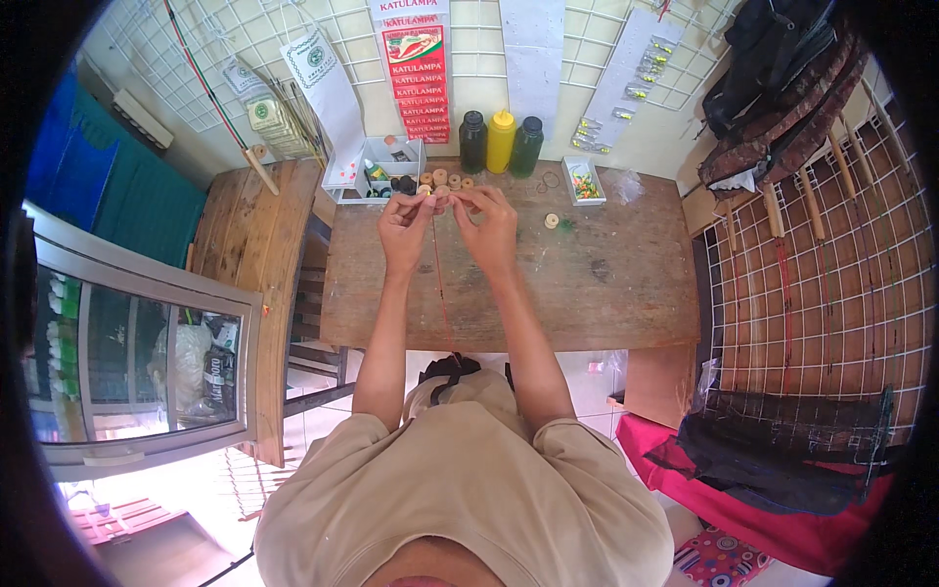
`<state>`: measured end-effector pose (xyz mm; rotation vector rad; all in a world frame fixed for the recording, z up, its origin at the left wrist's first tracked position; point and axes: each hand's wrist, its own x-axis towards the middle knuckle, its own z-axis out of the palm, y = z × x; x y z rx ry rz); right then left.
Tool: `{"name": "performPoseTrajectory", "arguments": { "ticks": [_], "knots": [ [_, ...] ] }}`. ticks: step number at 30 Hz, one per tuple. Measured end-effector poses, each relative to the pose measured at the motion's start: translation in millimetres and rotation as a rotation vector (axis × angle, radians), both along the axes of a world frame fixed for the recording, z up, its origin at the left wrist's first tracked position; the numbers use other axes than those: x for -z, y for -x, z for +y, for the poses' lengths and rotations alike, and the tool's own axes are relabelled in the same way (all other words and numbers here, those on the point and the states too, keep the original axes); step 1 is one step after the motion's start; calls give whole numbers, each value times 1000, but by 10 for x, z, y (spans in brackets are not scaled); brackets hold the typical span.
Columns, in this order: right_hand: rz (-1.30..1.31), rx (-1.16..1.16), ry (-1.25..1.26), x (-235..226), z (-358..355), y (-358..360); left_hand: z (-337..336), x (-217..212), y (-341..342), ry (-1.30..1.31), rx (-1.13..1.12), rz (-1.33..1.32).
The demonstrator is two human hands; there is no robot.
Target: The recorder is preparing a fishing rod by attaching the fishing line and threading accessories.
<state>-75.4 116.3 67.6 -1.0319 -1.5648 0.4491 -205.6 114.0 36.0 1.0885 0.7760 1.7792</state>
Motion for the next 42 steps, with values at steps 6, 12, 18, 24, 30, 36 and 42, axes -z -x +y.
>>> {"name": "performPoseTrajectory", "arguments": {
  "ticks": [6, 12, 18, 24, 30, 36, 42],
  "knots": [
    [216, -53, 149, 7, -34, 65, -11, 19, 9, 16, 0, 7],
    [254, -48, 191, 73, -30, 101, -12, 3, 1, 19, -2, 2],
    [205, -51, 208, 85, -39, 125, -24, -6, 29, 18, -1, 1],
    [190, -49, 223, 66, -50, 129, -34, -23, 46, 41, -13, 35],
    [198, -61, 238, 55, -54, 156, -24, -2, 49, 34, -20, 42],
    [250, -76, 232, 55, -21, 170, -21, 8, 50, 29, -9, 20],
    [218, -84, 221, -1, -9, 174, 1, -7, 79, 19, -20, 67]
  ]
}}
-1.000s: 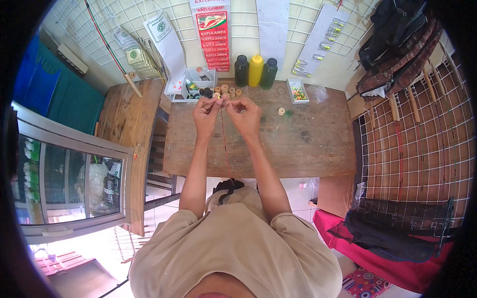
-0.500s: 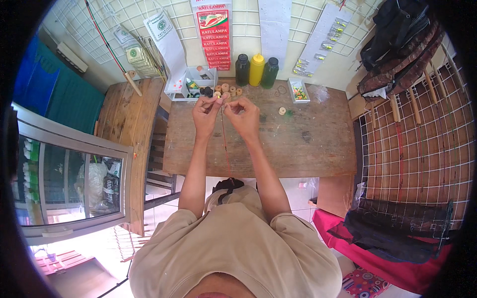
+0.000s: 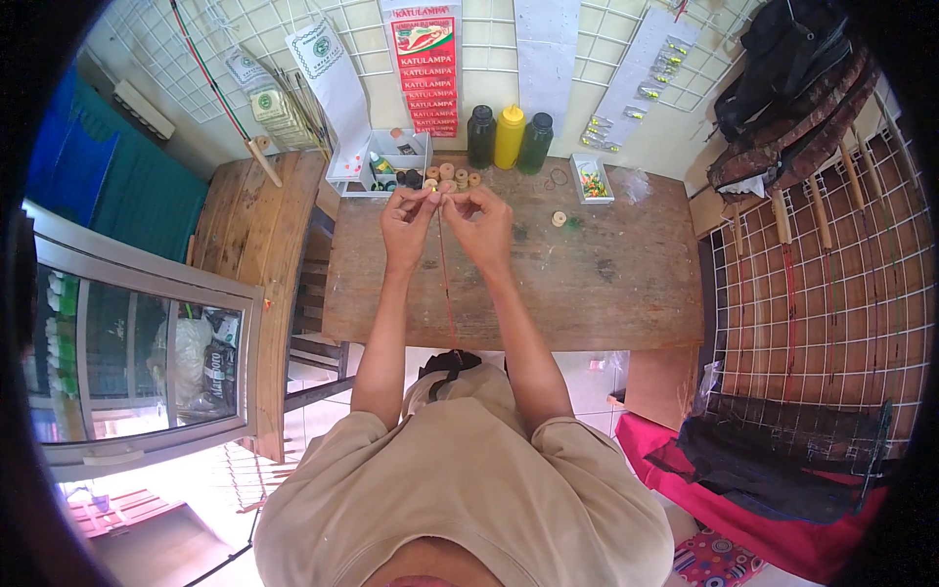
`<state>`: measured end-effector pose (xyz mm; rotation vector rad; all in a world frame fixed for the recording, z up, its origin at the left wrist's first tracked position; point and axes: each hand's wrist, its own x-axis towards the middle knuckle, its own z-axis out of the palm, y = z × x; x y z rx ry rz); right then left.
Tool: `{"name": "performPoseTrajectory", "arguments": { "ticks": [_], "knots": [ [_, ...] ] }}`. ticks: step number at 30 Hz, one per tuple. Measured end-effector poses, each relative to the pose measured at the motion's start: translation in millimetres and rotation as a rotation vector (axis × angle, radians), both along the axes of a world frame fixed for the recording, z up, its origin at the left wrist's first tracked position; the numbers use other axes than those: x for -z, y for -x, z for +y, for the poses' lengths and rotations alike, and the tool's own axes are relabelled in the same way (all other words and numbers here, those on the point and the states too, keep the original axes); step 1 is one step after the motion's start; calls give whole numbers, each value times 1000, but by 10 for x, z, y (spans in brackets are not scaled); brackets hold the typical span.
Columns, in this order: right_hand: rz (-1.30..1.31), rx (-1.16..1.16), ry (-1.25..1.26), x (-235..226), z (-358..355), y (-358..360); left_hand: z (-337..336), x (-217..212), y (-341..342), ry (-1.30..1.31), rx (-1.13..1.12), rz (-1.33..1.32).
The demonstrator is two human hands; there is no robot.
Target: The recorder is preparing a fishing rod by attaching the fishing line and threading accessories.
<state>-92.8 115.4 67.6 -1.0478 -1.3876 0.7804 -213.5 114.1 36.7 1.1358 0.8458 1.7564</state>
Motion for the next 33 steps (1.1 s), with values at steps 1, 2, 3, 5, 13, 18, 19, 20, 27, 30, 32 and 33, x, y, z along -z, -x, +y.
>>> {"name": "performPoseTrajectory", "arguments": {
  "ticks": [1, 2, 3, 5, 13, 18, 19, 20, 27, 30, 32, 33],
  "knots": [
    [-4, -10, -9, 9, 5, -3, 5, -7, -1, -8, -5, -2],
    [-8, -20, -18, 20, 13, -4, 13, 1, 4, -8, -6, -1],
    [-8, -20, -19, 49, 30, -4, 24, 14, 12, -16, -14, 1],
    [57, -71, 56, 97, 57, 0, 38, 12, 13, -24, -22, 4],
    [186, -221, 227, 159, 73, 22, 54, 10, 74, 1, -73, -14],
    [191, -265, 302, 140, 88, 21, 30, -189, 103, 138, -5, -70],
    [133, -256, 296, 135, 89, 25, 26, -238, 108, 168, 16, -81],
    [76, -247, 290, 133, 90, 27, 30, -275, 128, 168, 16, -81],
    [94, -262, 354, 80, 87, 52, 76, -374, 193, 242, -16, -24],
    [87, -267, 357, 91, 97, 30, 86, -428, 148, 224, -23, 28],
    [97, -293, 327, 97, 104, 21, 93, -430, 145, 195, -23, 50],
    [99, -292, 326, 113, 114, 13, 110, -392, 155, 160, -11, 85]
  ]
}}
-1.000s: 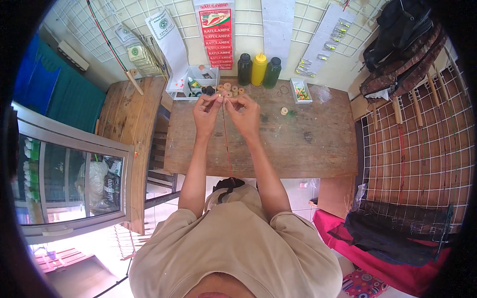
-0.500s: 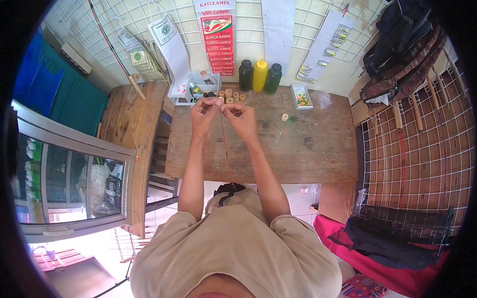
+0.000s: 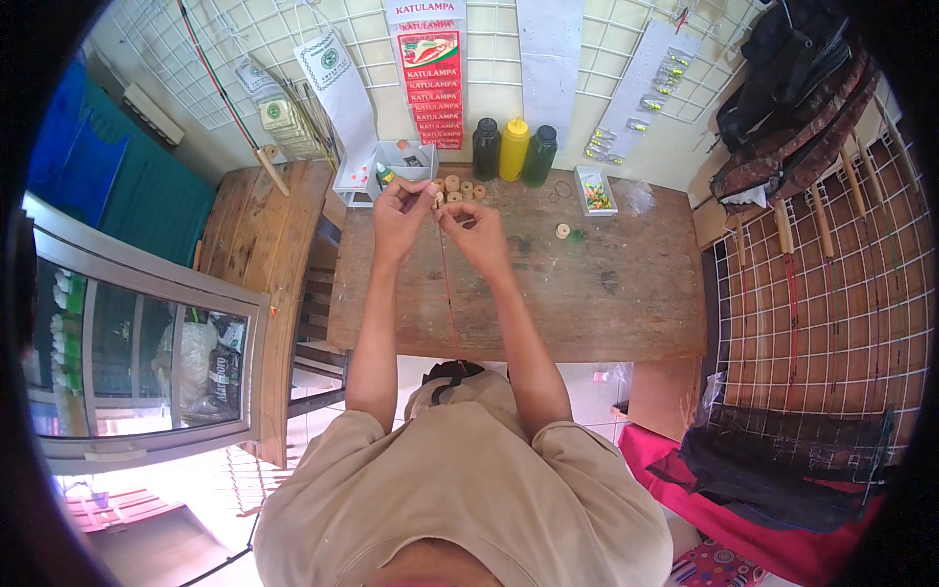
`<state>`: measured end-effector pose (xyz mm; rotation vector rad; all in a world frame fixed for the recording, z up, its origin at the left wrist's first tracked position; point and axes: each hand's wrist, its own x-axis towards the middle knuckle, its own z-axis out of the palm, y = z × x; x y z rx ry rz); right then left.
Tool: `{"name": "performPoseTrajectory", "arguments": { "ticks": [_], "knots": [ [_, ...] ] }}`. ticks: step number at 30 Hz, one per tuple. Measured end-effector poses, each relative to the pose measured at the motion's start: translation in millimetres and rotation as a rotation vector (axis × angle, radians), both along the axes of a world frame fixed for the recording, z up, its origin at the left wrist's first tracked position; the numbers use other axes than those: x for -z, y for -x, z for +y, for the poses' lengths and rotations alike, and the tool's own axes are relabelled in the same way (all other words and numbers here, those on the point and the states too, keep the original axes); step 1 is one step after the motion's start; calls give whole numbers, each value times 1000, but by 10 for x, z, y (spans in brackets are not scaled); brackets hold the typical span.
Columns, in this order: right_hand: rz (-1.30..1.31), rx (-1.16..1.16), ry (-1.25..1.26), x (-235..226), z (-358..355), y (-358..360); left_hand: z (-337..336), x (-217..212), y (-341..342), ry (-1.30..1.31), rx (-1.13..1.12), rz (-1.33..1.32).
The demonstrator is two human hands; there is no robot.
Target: The recorder is preparing a fishing rod by attaching the fishing line and threading accessories.
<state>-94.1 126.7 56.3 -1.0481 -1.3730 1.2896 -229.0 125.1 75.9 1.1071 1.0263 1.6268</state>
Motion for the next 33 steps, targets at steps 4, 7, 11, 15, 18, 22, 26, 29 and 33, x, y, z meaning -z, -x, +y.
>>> {"name": "performPoseTrajectory", "arguments": {
  "ticks": [4, 7, 11, 15, 18, 22, 26, 29, 33],
  "knots": [
    [24, 2, -18, -9, 11, -15, 32, 56, 11, -69, 15, 17],
    [18, 6, -11, -22, 4, -30, 39, 51, -2, -135, -18, -41],
    [-13, 14, -19, -15, 12, -37, 71, 104, 59, -185, -52, -43],
    [-44, 19, -39, -26, 12, -50, 27, 106, 88, -79, 24, 37],
    [-43, 14, -34, -41, 19, -66, 24, 78, 81, -45, 70, 55],
    [-54, 24, -43, -21, 27, -62, 35, 95, 117, 16, 116, 109],
    [-47, 31, -50, -7, 43, -64, 67, 125, 100, 18, 118, 104],
    [-50, 3, -45, -2, 53, -66, 86, 104, 66, -46, 96, 56],
    [-26, -27, -30, 42, 102, -87, 151, 66, 41, -112, 56, 33]
  ]
}}
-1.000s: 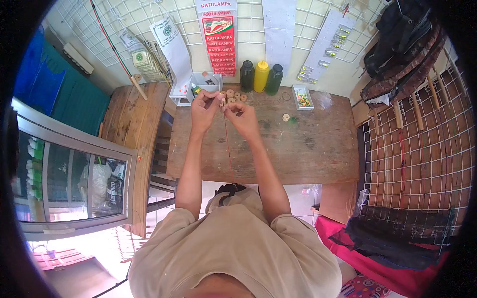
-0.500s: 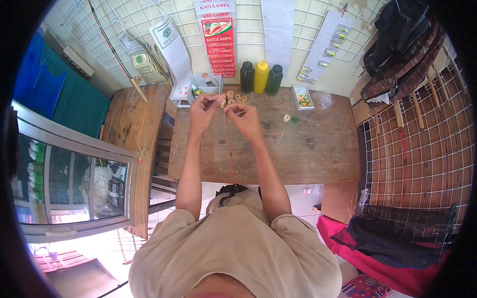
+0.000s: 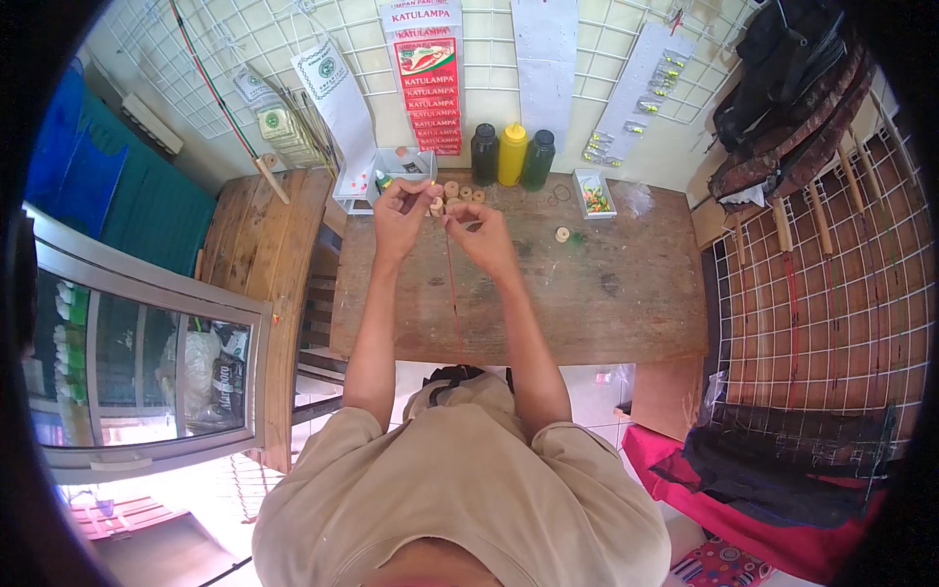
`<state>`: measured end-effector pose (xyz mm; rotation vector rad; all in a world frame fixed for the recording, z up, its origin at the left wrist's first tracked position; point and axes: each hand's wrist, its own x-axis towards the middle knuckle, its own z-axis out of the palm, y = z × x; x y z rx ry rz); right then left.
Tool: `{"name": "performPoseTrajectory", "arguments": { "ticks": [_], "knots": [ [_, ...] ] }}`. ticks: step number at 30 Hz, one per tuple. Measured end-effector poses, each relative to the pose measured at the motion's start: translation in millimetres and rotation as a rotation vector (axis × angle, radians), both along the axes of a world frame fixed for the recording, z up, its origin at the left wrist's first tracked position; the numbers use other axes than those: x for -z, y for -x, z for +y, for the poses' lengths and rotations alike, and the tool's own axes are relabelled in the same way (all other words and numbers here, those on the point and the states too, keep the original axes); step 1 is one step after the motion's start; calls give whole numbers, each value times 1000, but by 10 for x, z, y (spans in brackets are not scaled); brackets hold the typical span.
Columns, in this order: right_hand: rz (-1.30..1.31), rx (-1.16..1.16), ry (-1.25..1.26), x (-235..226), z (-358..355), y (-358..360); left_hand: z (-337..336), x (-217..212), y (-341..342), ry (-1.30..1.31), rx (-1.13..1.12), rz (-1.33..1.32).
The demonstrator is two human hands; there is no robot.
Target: The recorder is preparing a fishing rod by attaching the fishing line and threading accessories.
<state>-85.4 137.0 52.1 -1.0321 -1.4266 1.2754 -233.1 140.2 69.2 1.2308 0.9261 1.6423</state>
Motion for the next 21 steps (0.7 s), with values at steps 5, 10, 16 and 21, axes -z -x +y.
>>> {"name": "performPoseTrajectory", "arguments": {
  "ticks": [5, 10, 16, 21],
  "knots": [
    [74, 60, -78, -133, 6, 39, 105, -135, 7, -90, -57, -20],
    [18, 40, -145, -105, 58, 8, 255, -289, 12, -241, -112, -75],
    [27, -34, -149, -244, 78, -5, 370, -408, 34, -283, -189, -57],
    [142, -139, -142, -222, 187, -52, 437, -523, 9, -315, -225, -61]
  ]
}}
